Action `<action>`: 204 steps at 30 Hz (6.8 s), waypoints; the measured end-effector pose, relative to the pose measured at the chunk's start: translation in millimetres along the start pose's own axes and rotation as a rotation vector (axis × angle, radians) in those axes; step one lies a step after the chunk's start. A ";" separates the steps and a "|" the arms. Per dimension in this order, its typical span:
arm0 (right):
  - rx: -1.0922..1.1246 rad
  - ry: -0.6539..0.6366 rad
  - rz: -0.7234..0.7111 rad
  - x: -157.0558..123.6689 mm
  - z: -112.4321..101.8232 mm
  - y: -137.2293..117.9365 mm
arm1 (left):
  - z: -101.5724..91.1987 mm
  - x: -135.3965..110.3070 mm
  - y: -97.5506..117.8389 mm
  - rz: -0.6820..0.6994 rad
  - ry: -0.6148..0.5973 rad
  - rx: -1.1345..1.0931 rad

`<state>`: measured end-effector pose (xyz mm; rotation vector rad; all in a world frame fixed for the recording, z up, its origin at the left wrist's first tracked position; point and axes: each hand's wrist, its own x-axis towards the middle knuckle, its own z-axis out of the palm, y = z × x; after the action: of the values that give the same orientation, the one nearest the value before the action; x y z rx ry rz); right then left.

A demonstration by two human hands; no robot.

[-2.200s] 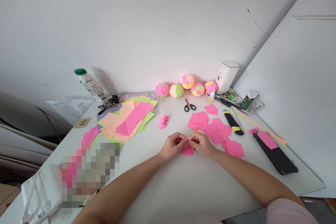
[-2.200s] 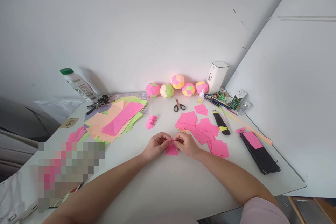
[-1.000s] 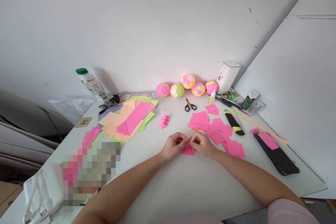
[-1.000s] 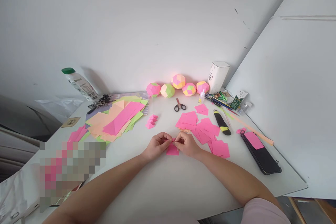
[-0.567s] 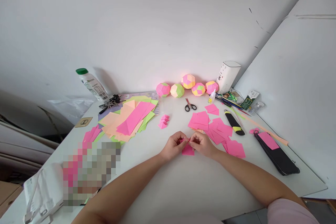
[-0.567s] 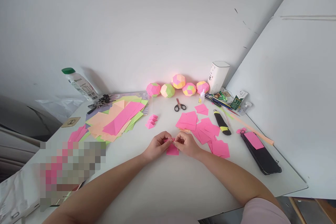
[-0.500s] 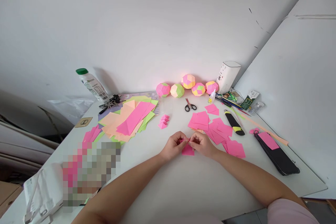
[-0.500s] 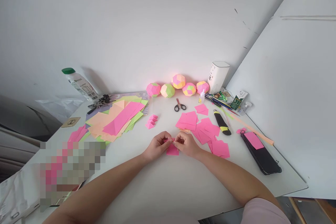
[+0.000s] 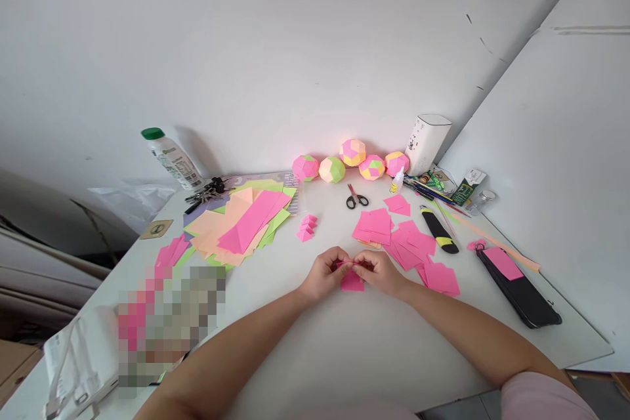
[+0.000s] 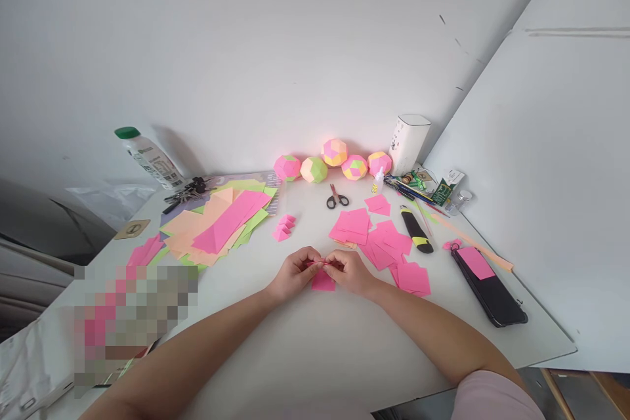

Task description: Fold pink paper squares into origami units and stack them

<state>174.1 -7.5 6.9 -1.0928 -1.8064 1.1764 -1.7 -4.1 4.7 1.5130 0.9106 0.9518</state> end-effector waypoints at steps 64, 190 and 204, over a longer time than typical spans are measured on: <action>-0.159 0.169 -0.249 -3.6 0.9 6.2 | 0.5 2.1 -4.7 -0.147 -0.016 -0.271; -0.028 0.159 0.040 -1.9 -1.5 -9.4 | -3.2 -4.1 4.8 -0.108 -0.188 -0.057; 0.074 0.109 0.062 0.5 -2.0 -3.0 | -0.3 -4.4 3.9 -0.141 -0.148 -0.098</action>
<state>174.9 -7.0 10.4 -1.1547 -1.6435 1.1869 -3.5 -8.5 8.2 1.3972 0.8405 0.7613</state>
